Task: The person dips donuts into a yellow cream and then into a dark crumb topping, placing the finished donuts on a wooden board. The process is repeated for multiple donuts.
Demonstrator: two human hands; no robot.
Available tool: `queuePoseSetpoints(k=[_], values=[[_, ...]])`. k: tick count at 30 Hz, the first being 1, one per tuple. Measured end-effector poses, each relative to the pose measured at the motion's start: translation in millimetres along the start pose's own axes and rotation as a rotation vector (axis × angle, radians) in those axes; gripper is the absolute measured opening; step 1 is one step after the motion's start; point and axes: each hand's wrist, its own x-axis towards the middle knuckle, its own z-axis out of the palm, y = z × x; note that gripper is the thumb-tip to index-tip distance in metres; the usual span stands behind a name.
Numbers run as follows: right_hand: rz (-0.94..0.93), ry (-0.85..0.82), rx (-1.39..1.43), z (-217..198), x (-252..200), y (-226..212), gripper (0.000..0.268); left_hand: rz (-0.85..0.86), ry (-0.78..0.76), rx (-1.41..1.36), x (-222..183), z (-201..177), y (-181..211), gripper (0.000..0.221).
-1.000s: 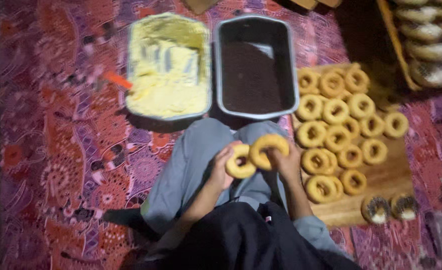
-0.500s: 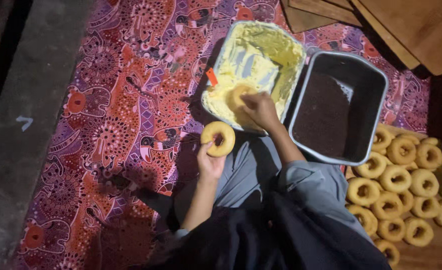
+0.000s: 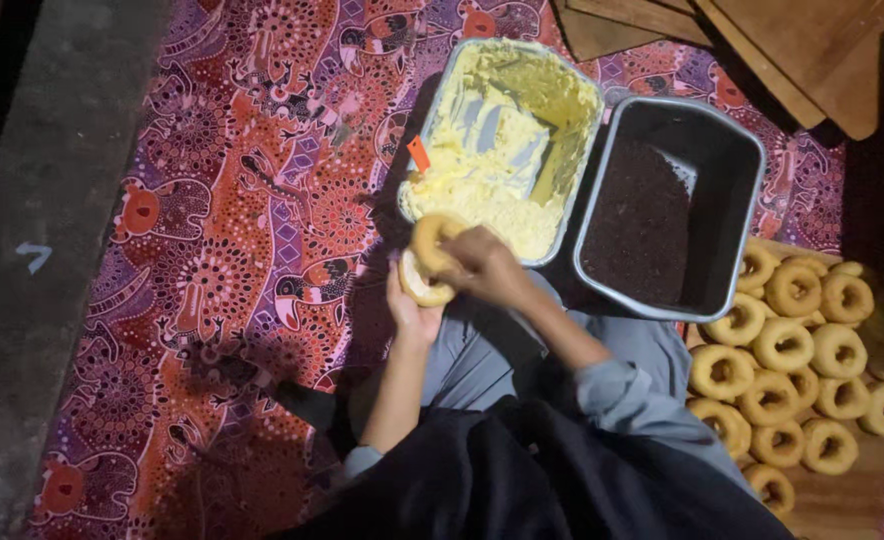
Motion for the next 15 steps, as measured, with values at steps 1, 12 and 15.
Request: queuePoseSetpoints(k=[1,12,15], values=[[0.135,0.031,-0.074,-3.0,2.5,3.2,0.041,0.036,-0.015,-0.014,2.2,-5.1,-2.1,0.055],[0.141,0.050,-0.042,-15.0,-23.3,-17.6,0.046,0.076,-0.264,-0.077,-15.1,-0.6,-15.6,0.046],[0.146,0.124,-0.128,-31.8,-22.5,-32.2,0.051,0.016,-0.149,0.002,-39.6,24.7,-15.1,0.051]])
